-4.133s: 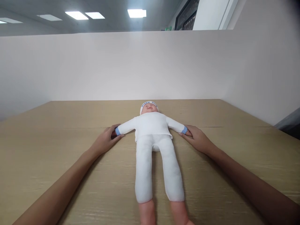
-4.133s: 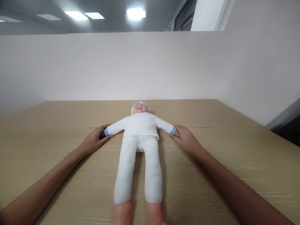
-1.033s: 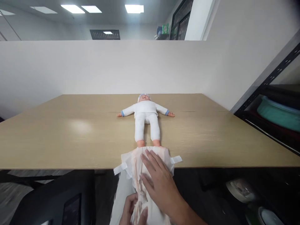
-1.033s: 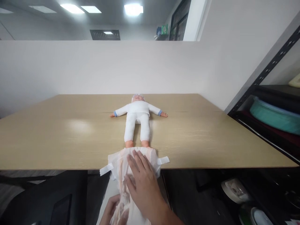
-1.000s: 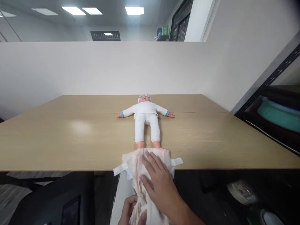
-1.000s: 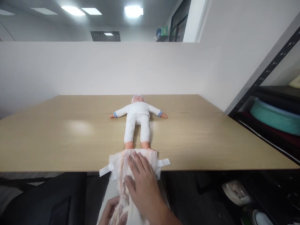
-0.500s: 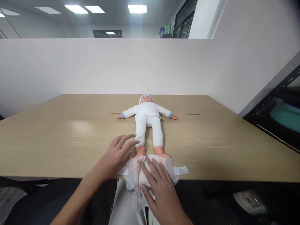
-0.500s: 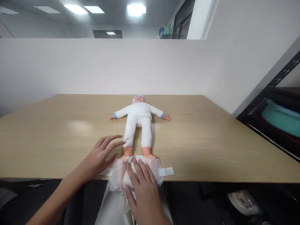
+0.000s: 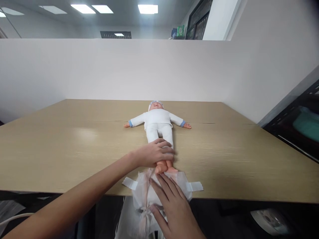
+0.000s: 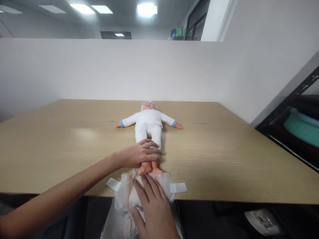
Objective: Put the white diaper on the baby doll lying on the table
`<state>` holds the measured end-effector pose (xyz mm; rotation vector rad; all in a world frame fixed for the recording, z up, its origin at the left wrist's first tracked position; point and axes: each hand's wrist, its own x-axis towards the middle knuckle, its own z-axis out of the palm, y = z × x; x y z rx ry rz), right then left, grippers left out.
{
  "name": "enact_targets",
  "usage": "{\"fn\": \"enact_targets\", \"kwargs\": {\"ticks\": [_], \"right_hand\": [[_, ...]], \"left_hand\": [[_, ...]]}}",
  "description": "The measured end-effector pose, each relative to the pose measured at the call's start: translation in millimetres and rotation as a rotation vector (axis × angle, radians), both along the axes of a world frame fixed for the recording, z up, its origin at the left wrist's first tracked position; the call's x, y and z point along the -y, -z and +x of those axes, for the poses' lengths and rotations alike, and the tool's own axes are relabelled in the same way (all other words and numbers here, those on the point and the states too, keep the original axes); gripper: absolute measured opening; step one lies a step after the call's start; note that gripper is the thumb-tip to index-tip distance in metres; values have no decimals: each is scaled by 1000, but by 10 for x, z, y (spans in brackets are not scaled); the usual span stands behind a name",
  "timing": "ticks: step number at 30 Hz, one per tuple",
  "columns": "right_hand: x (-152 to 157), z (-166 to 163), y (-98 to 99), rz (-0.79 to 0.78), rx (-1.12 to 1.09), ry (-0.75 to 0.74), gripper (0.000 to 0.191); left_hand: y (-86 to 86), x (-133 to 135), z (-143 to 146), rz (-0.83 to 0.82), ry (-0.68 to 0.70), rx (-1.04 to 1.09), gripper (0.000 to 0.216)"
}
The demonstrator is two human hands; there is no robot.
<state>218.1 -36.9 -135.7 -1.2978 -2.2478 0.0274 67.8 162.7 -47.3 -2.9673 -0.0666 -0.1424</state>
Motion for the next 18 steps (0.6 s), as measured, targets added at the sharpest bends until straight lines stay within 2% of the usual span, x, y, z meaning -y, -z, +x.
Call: {"fn": "enact_targets", "kwargs": {"ticks": [2,4,7,10,14,18], "right_hand": [[-22,36,-17,-9,18,-27,68],[-58,76,-46,-40,33,-46,71],[-160,124,-117,-119,53,-57,73],[-334,139,-201,-209,61,-69,69],[-653,127,-253,-273,63,-74,63],[-1055,118,-203,-260,57,-84,60]], "left_hand": [[-23,-25,21,-57,2,42,29],[-124,-32,37,-161,-5,74,30],[-422,-62,34,-391,-20,144,38],[-779,-160,-5,-560,-30,230,36],[-1100,-332,-78,-640,-106,321,36],[-1223,-425,-128,-708,-105,395,38]]}}
